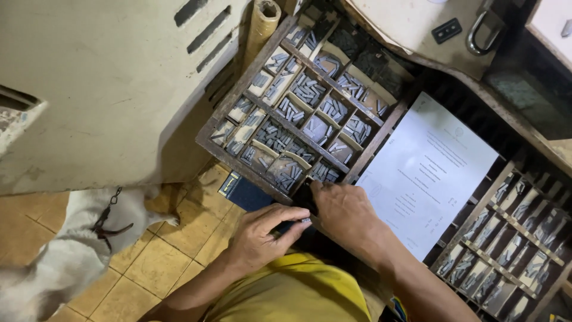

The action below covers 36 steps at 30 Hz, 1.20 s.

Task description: The person is picking individual metal type characters from a storage case and arranging them into a layout for hot foil stamping.

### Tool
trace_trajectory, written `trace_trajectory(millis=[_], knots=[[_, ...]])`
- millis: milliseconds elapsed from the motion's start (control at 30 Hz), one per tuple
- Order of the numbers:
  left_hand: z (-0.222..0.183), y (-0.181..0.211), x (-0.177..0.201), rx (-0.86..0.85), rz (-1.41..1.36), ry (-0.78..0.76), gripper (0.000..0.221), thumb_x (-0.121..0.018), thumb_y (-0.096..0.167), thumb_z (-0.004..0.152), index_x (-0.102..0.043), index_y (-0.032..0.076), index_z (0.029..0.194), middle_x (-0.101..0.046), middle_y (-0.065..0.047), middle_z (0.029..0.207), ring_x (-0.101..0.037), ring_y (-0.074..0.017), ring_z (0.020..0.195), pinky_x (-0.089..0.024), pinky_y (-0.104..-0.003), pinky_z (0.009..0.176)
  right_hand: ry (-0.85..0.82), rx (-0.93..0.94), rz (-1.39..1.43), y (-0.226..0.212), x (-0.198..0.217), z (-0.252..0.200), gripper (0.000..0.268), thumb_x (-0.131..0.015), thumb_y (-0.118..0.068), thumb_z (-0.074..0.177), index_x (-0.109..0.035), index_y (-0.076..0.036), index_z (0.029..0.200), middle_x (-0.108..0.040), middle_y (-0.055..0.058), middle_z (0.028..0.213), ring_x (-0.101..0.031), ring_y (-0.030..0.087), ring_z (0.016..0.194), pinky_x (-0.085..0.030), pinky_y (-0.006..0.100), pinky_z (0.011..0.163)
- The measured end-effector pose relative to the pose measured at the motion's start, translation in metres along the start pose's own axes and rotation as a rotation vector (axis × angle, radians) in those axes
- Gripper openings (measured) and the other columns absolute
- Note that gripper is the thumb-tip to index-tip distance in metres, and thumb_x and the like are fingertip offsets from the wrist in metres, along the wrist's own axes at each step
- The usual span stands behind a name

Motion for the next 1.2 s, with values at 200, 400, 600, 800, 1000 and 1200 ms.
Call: trace_trajectory(millis=[200,400,600,800,1000,1200], knots=[[-0.020,-0.030,-0.002,-0.059,0.089,0.043,0.018,-0.080,0.013,0.094,-0.074,0.006,0.109,-0.082,-0.011,0.093,-0.080,-0.0129,0.070,-0.069,-0.018,0.057,-0.127,-0.087,0.580,0.033,-0.002,-0.028,0.024,-0.035,-0.034,0.110,-0.055,-0.021,0.103,-0.056,-0.004,0.091,-0.050,0.012,0.071,-0.053,0.030,0.070],[-0.023,-0.032,0.002,-0.026,0.175,0.032,0.027,-0.079,0.010,0.092,-0.070,0.009,0.118,-0.080,-0.006,0.099,-0.078,-0.0128,0.081,-0.068,-0.022,0.070,0.167,-0.256,0.950,0.058,-0.031,-0.047,0.013,-0.067,-0.026,0.096,-0.073,-0.016,0.091,-0.077,0.001,0.085,-0.064,0.010,0.059,-0.057,0.024,0.049],[-0.016,-0.018,-0.012,-0.017,0.014,-0.042,0.026,-0.078,-0.006,0.087,-0.076,0.002,0.111,-0.079,-0.013,0.108,-0.079,-0.0209,0.095,-0.067,-0.028,0.090,0.465,0.009,1.275,0.056,-0.060,-0.057,0.018,-0.067,-0.014,0.097,-0.078,-0.007,0.108,-0.075,0.004,0.081,-0.069,0.012,0.071,-0.060,0.024,0.065],[-0.017,-0.016,-0.020,-0.055,0.058,-0.117,0.027,-0.079,-0.005,0.086,-0.075,0.002,0.112,-0.079,-0.014,0.107,-0.079,-0.0227,0.096,-0.067,-0.028,0.091,0.560,0.111,1.409,0.049,-0.067,-0.065,0.022,-0.064,-0.016,0.099,-0.075,-0.004,0.113,-0.069,0.007,0.092,-0.068,0.015,0.078,-0.064,0.026,0.071],[-0.025,-0.017,-0.023,-0.011,0.049,-0.129,0.028,-0.078,-0.004,0.087,-0.076,0.004,0.114,-0.079,-0.012,0.109,-0.080,-0.0223,0.097,-0.068,-0.030,0.091,0.607,-0.165,1.634,0.052,-0.081,-0.072,0.028,-0.074,-0.007,0.091,-0.072,-0.004,0.119,-0.077,0.006,0.089,-0.068,0.014,0.069,-0.060,0.026,0.068],[-0.012,-0.009,-0.032,-0.074,0.194,-0.084,0.025,-0.079,0.000,0.090,-0.073,0.005,0.113,-0.080,-0.005,0.104,-0.078,-0.0139,0.088,-0.066,-0.026,0.085,0.605,-0.203,1.655,0.052,-0.074,-0.082,0.027,-0.073,-0.009,0.092,-0.073,-0.003,0.119,-0.078,0.007,0.086,-0.069,0.016,0.068,-0.059,0.028,0.067]])
Point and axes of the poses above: each hand's wrist, its own z-axis towards the middle knuckle, its own x-axis out of the back of the hand, y = z × x, the point moved 4 cm from there along z, towards the middle knuckle
